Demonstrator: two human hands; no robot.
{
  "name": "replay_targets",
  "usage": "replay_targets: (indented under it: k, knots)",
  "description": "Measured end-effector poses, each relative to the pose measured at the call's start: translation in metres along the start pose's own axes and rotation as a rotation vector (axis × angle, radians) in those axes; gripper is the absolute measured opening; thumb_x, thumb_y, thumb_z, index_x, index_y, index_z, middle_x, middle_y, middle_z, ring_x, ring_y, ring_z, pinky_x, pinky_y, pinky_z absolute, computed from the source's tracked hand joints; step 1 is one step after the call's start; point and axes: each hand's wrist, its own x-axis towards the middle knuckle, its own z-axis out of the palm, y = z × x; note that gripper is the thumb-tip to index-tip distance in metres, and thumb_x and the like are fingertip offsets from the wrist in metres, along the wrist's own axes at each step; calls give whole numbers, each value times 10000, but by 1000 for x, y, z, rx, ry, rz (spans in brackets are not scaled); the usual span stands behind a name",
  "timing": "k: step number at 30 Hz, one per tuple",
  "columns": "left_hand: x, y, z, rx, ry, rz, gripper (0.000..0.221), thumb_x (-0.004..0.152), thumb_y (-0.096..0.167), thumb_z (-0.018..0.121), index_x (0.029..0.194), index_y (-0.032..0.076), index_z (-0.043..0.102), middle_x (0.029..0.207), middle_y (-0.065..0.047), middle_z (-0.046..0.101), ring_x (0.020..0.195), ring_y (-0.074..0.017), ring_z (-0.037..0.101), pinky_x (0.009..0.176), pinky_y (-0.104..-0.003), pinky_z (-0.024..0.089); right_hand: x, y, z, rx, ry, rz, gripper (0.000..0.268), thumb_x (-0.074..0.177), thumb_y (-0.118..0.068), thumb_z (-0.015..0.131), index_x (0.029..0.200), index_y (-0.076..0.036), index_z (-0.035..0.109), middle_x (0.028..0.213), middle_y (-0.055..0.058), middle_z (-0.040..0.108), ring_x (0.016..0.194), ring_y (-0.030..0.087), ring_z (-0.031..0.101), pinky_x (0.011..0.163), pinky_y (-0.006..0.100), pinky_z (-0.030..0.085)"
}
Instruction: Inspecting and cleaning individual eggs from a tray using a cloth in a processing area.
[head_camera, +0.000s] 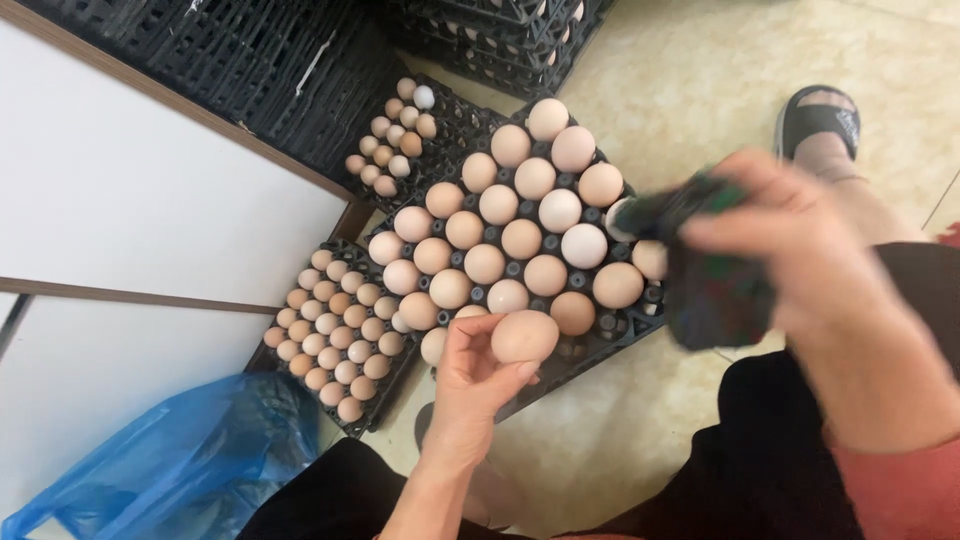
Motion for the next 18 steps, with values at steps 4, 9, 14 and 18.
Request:
replay_targets:
  k: [4,9,14,18]
  knots:
    - [6,-15,22,-29,56,20,502,772,-123,747,1196,12,514,1215,-208,624,996,-287,688,764,-351,619,-19,22,40,27,-301,79,410,772,126,668,1170,32,699,1217,179,785,942,239,718,845,355,586]
    - [8,-25,35,19,81,75,539,752,-135,704,1237,-4,508,1147,-183,630,960,-214,640,813,-315,580,-29,46,69,-320,-396,-187,225,775,-56,781,965,-56,660,1272,52,701,944,136,603,808,268,507]
    - [0,-18,40,5,17,136,567,745,-87,790,1231,14,517,1208,-168,638,1056,-219,639,913,-348,580,-16,52,65,-256,-159,-24,189,822,-2,750,979,-29,647,866,56,651,771,129,583,708,259,504]
    - [2,-17,38,-21,-1,158,547,758,-74,792,1213,44,513,1288,-161,618,1131,-241,635,974,-375,576,-14,41,60,157,-202,137,177,858,66,664,995,-14,585,1100,116,686,849,154,579,750,283,481]
